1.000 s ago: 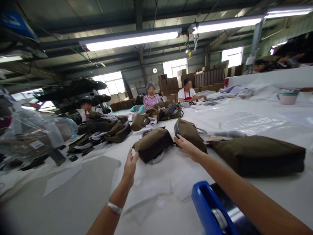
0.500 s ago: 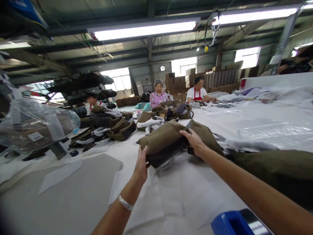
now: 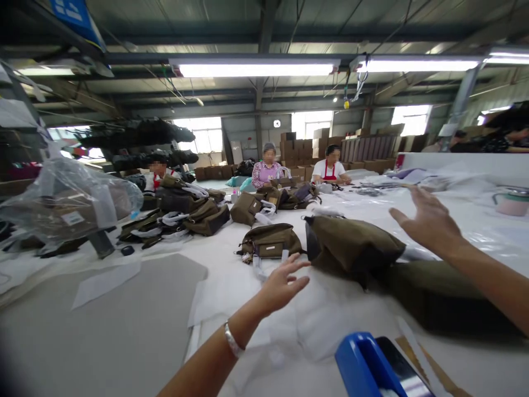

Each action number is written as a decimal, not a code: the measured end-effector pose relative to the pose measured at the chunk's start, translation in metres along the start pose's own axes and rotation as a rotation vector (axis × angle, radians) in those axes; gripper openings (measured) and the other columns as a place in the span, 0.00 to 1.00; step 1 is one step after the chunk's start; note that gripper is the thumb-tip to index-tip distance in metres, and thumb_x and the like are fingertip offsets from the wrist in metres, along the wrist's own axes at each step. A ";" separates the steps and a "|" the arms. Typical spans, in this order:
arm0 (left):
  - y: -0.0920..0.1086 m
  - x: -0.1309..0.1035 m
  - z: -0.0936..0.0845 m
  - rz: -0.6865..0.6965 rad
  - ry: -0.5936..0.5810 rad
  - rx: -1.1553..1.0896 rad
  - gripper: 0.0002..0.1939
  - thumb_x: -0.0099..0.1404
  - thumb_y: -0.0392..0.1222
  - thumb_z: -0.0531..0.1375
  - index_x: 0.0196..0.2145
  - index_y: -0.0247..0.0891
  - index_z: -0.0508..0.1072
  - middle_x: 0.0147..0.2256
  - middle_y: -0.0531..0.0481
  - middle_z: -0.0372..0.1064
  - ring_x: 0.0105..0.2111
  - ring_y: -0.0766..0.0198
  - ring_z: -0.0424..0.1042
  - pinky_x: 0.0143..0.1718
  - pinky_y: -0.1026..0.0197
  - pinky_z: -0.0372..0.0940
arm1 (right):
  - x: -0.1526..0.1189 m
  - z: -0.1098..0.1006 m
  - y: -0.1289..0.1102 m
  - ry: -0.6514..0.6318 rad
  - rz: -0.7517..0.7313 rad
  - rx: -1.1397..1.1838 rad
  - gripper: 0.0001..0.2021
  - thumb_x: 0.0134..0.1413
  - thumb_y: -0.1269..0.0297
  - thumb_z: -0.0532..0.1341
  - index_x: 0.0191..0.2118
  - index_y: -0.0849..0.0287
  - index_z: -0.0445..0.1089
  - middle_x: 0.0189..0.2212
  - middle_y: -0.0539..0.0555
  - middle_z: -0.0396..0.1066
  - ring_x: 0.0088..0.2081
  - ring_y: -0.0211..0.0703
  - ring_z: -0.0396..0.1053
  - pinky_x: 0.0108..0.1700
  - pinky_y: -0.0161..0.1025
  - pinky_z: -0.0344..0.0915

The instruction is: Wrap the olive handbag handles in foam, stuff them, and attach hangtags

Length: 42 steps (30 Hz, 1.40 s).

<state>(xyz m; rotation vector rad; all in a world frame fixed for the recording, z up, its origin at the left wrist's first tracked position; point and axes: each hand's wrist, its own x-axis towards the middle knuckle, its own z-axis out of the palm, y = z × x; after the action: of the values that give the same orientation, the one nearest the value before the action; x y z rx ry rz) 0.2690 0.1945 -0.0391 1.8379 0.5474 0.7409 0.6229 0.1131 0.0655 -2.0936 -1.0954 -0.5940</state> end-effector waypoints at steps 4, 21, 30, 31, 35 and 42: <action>-0.047 -0.015 -0.027 -0.040 0.050 0.168 0.18 0.65 0.41 0.62 0.52 0.40 0.80 0.64 0.34 0.65 0.62 0.42 0.67 0.58 0.42 0.69 | -0.006 0.028 -0.049 -0.175 -0.244 0.111 0.29 0.60 0.56 0.59 0.64 0.65 0.67 0.67 0.68 0.61 0.69 0.61 0.56 0.71 0.53 0.49; -0.158 -0.007 -0.053 -0.048 0.116 0.262 0.14 0.69 0.34 0.58 0.48 0.42 0.80 0.55 0.47 0.76 0.58 0.53 0.71 0.65 0.48 0.65 | 0.006 0.447 -0.226 -0.610 -0.427 0.205 0.29 0.66 0.71 0.47 0.70 0.72 0.55 0.71 0.66 0.53 0.71 0.55 0.51 0.73 0.54 0.49; -0.172 -0.006 -0.047 0.151 0.135 0.252 0.17 0.62 0.27 0.58 0.44 0.41 0.79 0.44 0.49 0.81 0.49 0.59 0.79 0.66 0.53 0.64 | 0.066 0.509 -0.244 -0.871 -0.439 -0.002 0.44 0.54 0.76 0.60 0.75 0.56 0.45 0.75 0.61 0.42 0.68 0.66 0.56 0.67 0.62 0.58; -0.177 -0.006 -0.047 0.194 0.132 0.257 0.17 0.62 0.27 0.58 0.44 0.40 0.78 0.43 0.48 0.81 0.46 0.60 0.80 0.66 0.54 0.64 | 0.067 0.513 -0.245 -0.890 -0.444 -0.034 0.44 0.55 0.77 0.60 0.75 0.54 0.46 0.75 0.60 0.41 0.67 0.68 0.58 0.66 0.64 0.59; -0.203 -0.003 -0.043 0.427 0.177 0.347 0.12 0.69 0.30 0.55 0.44 0.38 0.76 0.37 0.47 0.82 0.38 0.67 0.82 0.68 0.56 0.57 | 0.067 0.522 -0.243 -0.906 -0.455 -0.143 0.41 0.60 0.77 0.59 0.75 0.50 0.44 0.75 0.62 0.41 0.64 0.68 0.63 0.61 0.67 0.64; -0.235 0.000 -0.023 0.643 0.340 0.376 0.13 0.78 0.36 0.51 0.41 0.33 0.75 0.32 0.53 0.81 0.34 0.75 0.81 0.71 0.56 0.48 | 0.089 0.532 -0.277 -0.867 -0.461 -0.239 0.18 0.66 0.59 0.64 0.57 0.60 0.69 0.57 0.60 0.69 0.56 0.54 0.70 0.58 0.58 0.69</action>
<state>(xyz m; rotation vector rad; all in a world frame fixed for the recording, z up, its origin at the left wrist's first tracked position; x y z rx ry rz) 0.2456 0.2943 -0.2523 2.2841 0.3122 1.4796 0.4802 0.6707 -0.1242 -2.3707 -2.1087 0.0319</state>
